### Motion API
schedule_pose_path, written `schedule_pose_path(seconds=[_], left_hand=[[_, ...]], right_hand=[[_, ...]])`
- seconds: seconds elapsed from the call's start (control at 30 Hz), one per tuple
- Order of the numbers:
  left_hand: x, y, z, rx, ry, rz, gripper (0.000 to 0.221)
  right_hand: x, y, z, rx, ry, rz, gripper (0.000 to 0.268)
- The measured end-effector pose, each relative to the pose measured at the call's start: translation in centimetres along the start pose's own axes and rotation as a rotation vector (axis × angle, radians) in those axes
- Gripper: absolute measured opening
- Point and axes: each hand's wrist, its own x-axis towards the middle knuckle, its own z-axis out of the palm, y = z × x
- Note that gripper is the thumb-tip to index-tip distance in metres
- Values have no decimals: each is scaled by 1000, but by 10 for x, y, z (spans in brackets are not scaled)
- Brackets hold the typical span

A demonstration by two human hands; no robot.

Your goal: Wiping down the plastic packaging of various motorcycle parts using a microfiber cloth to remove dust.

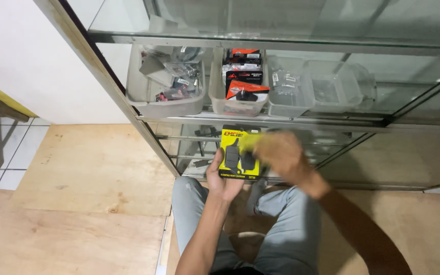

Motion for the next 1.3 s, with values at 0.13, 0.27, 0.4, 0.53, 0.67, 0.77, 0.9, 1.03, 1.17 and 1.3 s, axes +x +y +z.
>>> schedule_pose_path(seconds=[0.13, 0.27, 0.4, 0.53, 0.67, 0.77, 0.9, 1.03, 1.17, 1.3], left_hand=[[-21, -7, 24, 28, -14, -9, 50], [22, 15, -32, -9, -36, 31, 49], [27, 29, -45, -57, -100, -97, 58], [0, 14, -12, -8, -75, -77, 55], [-31, -2, 28, 43, -41, 15, 49], [-16, 4, 15, 38, -4, 51, 48], [13, 22, -30, 59, 41, 48, 45], [9, 17, -25, 40, 46, 60, 50], [-10, 15, -3, 66, 17, 68, 51], [-7, 15, -10, 65, 1, 66, 53]], right_hand=[[-28, 53, 9, 114, 50, 294, 36], [30, 0, -11, 206, 106, 90, 22], [20, -47, 1, 272, 72, -83, 9], [10, -4, 6, 151, 109, -56, 27], [-28, 60, 8, 28, -28, 229, 31], [-2, 26, 1, 132, 83, 74, 21], [20, -45, 5, 192, 246, -194, 9], [-17, -32, 17, 150, 64, -160, 3], [-17, 14, 11, 132, 47, 83, 18], [-9, 13, -1, 94, 84, 86, 27]])
